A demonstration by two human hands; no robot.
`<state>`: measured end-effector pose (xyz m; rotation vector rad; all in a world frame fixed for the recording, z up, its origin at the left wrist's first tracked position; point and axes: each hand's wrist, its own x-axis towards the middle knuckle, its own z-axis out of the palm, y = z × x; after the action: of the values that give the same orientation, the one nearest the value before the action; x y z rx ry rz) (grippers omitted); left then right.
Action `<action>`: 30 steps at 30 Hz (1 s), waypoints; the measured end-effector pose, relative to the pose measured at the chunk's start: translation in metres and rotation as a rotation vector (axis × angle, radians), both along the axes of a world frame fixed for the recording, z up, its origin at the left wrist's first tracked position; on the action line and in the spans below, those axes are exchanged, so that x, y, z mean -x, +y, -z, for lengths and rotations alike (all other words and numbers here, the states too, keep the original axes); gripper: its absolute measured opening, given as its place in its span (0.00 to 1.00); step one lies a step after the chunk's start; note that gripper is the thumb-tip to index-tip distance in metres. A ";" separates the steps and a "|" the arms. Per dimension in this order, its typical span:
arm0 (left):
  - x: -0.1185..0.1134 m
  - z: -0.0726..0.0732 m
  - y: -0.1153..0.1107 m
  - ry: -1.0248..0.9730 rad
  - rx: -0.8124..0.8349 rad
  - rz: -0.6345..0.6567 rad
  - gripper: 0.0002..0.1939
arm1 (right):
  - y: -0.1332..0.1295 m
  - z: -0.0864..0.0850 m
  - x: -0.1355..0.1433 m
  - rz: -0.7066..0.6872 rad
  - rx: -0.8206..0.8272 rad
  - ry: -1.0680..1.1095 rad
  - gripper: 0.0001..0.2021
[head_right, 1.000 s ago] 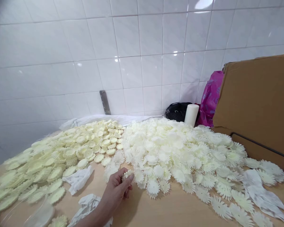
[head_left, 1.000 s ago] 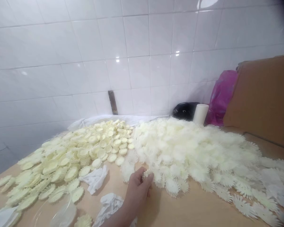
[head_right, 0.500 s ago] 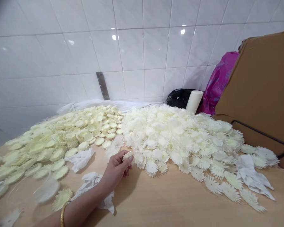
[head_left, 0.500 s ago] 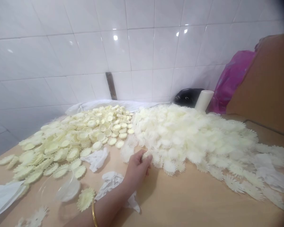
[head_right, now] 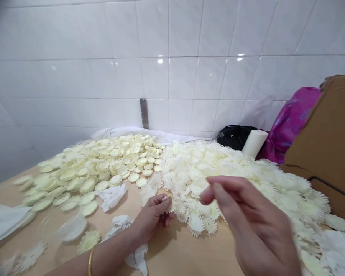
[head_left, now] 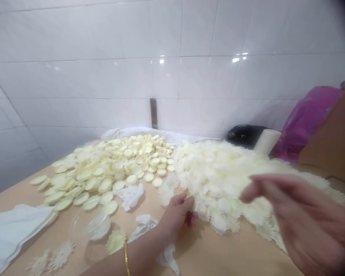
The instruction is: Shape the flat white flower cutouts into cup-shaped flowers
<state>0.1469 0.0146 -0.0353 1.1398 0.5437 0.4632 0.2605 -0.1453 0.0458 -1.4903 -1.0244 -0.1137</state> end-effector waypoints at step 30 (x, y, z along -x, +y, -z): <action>-0.003 -0.009 0.008 -0.078 0.278 0.022 0.08 | 0.085 0.060 -0.004 -0.332 0.336 0.080 0.06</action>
<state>0.1495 0.0224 -0.0261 0.8578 0.5096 0.3980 0.2642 -0.0598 -0.0140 -1.5844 -1.2543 0.3677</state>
